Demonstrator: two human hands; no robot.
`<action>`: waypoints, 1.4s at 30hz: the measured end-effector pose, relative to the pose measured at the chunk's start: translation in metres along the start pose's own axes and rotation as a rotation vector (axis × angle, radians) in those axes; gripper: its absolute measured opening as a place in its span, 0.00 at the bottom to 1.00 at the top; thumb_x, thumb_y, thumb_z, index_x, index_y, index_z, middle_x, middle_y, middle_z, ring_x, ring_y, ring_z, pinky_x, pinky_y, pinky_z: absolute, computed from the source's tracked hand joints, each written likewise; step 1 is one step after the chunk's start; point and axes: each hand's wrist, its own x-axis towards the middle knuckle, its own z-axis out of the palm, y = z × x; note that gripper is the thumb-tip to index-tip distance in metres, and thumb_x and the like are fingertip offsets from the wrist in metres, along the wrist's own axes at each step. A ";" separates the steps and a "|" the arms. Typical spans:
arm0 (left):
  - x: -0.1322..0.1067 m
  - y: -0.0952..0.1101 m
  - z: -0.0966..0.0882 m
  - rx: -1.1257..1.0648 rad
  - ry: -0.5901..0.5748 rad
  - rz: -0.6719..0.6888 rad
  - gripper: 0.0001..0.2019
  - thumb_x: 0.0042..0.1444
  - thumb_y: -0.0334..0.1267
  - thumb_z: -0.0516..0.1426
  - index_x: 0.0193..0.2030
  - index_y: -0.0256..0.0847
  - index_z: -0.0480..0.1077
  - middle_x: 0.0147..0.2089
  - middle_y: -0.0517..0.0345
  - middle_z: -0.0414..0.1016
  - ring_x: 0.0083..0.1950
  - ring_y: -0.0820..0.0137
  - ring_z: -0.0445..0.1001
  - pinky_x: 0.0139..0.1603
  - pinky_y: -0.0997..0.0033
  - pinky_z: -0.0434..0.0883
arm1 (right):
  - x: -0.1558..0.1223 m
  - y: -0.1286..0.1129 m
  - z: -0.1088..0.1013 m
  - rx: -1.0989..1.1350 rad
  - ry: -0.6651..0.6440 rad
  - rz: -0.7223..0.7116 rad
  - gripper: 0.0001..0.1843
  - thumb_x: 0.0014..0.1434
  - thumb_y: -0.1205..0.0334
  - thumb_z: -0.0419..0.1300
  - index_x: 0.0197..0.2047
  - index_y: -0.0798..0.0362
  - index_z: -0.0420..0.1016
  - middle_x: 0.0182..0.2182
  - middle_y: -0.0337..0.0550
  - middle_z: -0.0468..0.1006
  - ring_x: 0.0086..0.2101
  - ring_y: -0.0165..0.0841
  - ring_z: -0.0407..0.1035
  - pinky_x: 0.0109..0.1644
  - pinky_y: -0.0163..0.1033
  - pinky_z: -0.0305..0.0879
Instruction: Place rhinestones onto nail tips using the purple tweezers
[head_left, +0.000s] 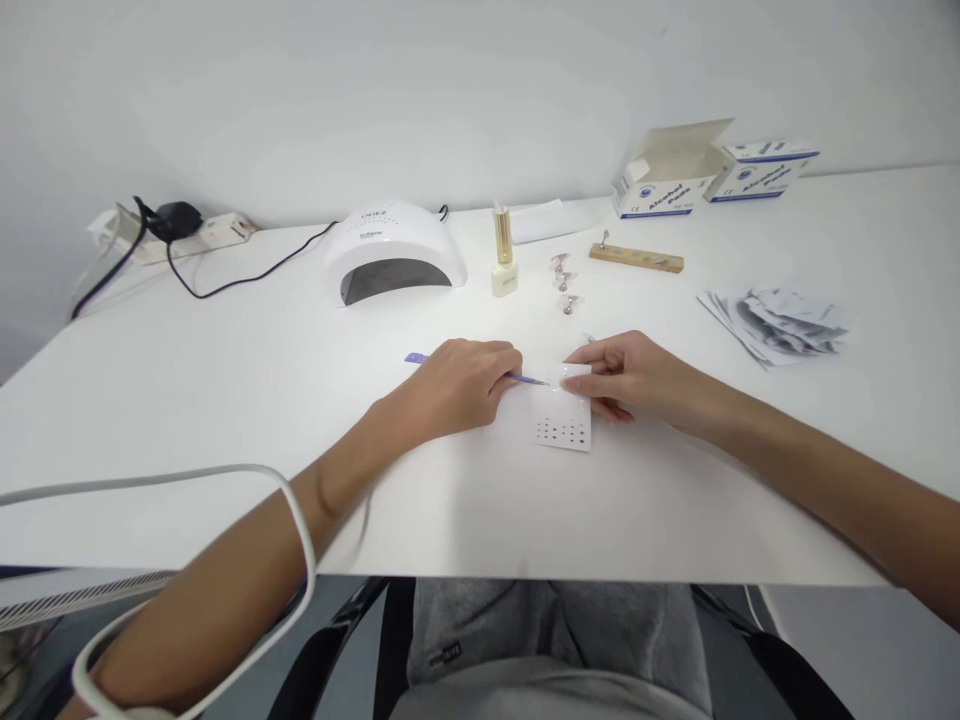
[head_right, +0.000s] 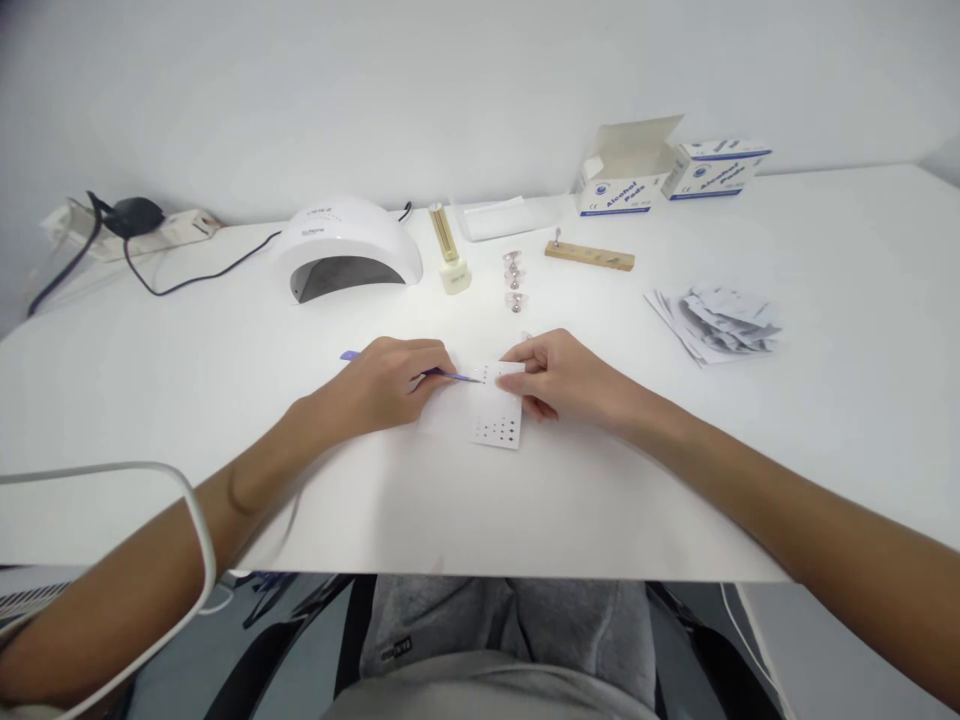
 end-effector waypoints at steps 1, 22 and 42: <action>0.000 0.001 0.000 0.002 -0.003 -0.001 0.10 0.59 0.30 0.49 0.33 0.38 0.71 0.33 0.57 0.75 0.31 0.73 0.71 0.32 0.72 0.64 | 0.000 0.000 0.000 0.003 0.000 0.001 0.17 0.53 0.53 0.62 0.37 0.59 0.79 0.14 0.38 0.68 0.16 0.28 0.59 0.23 0.36 0.56; 0.000 0.002 0.001 0.041 0.004 -0.001 0.10 0.59 0.29 0.49 0.33 0.38 0.71 0.33 0.58 0.75 0.31 0.73 0.71 0.32 0.72 0.63 | 0.000 0.000 0.000 -0.002 -0.002 -0.009 0.13 0.54 0.56 0.61 0.35 0.58 0.79 0.13 0.37 0.68 0.17 0.27 0.59 0.24 0.36 0.56; 0.001 0.000 0.005 -0.067 0.025 -0.026 0.08 0.58 0.30 0.51 0.30 0.37 0.70 0.28 0.60 0.73 0.27 0.75 0.66 0.29 0.73 0.61 | 0.003 0.005 -0.001 0.022 -0.025 -0.013 0.11 0.55 0.57 0.61 0.35 0.56 0.77 0.14 0.36 0.65 0.17 0.26 0.56 0.22 0.35 0.50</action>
